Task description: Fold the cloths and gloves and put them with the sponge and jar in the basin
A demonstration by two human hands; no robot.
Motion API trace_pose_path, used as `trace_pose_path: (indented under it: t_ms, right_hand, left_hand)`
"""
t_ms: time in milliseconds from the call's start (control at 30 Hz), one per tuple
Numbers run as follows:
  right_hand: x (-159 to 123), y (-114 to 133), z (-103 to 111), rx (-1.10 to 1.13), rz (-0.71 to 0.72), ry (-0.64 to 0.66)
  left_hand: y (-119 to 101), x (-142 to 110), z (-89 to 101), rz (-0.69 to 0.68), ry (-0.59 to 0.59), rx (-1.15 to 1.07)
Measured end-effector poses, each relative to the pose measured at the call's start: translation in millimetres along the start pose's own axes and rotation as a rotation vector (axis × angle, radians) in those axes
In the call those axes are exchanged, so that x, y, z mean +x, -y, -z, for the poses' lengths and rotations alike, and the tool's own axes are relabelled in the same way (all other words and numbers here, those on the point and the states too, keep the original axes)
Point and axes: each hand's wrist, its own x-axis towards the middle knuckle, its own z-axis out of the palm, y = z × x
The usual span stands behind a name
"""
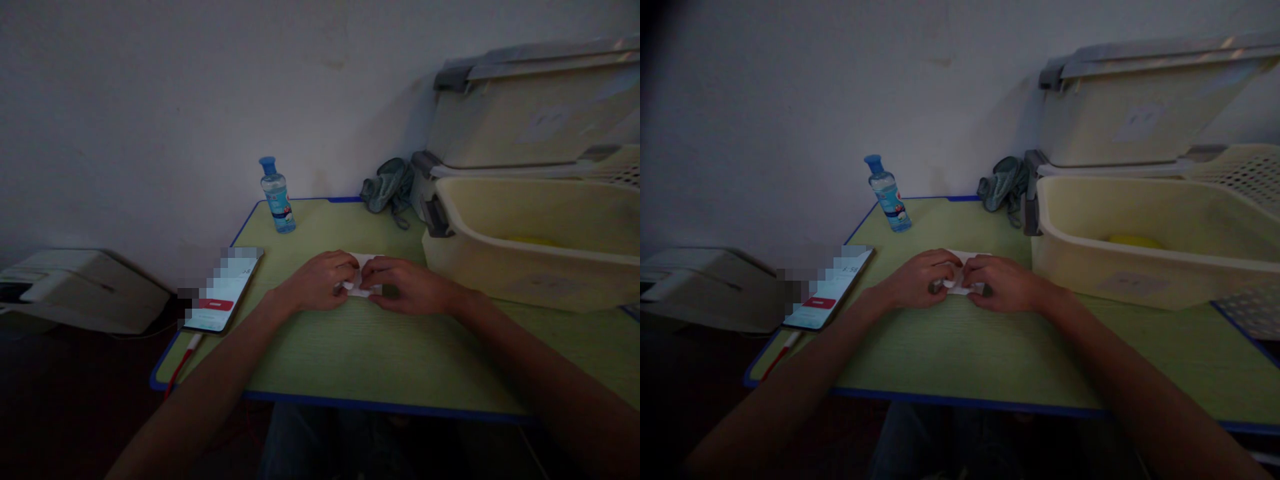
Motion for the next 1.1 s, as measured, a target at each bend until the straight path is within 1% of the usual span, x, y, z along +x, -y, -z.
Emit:
trace_pose_path:
  t_ms: [100,200,300,400,467,500,567,633,700,733,800,933,1000,1100]
  right_hand:
    - [0,1,1,0.004,-0.003,0.006]
    - [0,1,2,0.022,-0.003,0.003]
    - [0,0,3,0.036,-0.001,0.01]
    - [0,-2,3,0.042,0.005,0.011]
    - [0,-2,2,0.032,-0.005,0.005]
    - [0,-1,1,0.023,-0.009,0.001]
    - [0,0,0,-0.007,-0.008,0.0]
    - [0,0,-1,-0.055,0.005,0.008]
    - [0,-1,-2,-0.122,0.015,0.02]
    - [-1,-2,-2,-0.156,0.016,0.025]
    - [-2,-7,-1,-0.218,0.016,0.026]
    - [-3,-19,3,-0.31,0.014,-0.005]
    - [-2,-23,5,-0.356,0.01,-0.034]
    - [-2,-25,5,-0.452,-0.026,-0.066]
  left_hand:
    - [0,-1,1.3,0.013,0.044,-0.056]
    - [1,-2,3.2,0.043,0.047,-0.181]
    - [4,-1,1.3,0.112,0.022,-0.31]
    - [9,0,-5.3,0.156,-0.029,-0.364]
    - [12,0,-9.7,0.172,-0.05,-0.342]
    - [13,0,-11.2,0.174,-0.038,-0.318]
    - [15,-2,-12.5,0.17,0.041,-0.256]
    - [15,-4,-12.3,0.176,0.16,-0.188]
    - [13,-6,-12.0,0.204,0.252,-0.12]
    - [10,-6,-12.3,0.227,0.278,-0.086]
    - [2,-4,-14.7,0.286,0.289,-0.014]
    - [-13,3,-23.8,0.41,0.21,0.132]
    - [-16,4,-25.8,0.398,0.198,0.166]
    - [-11,2,-21.0,0.3,0.241,0.152]
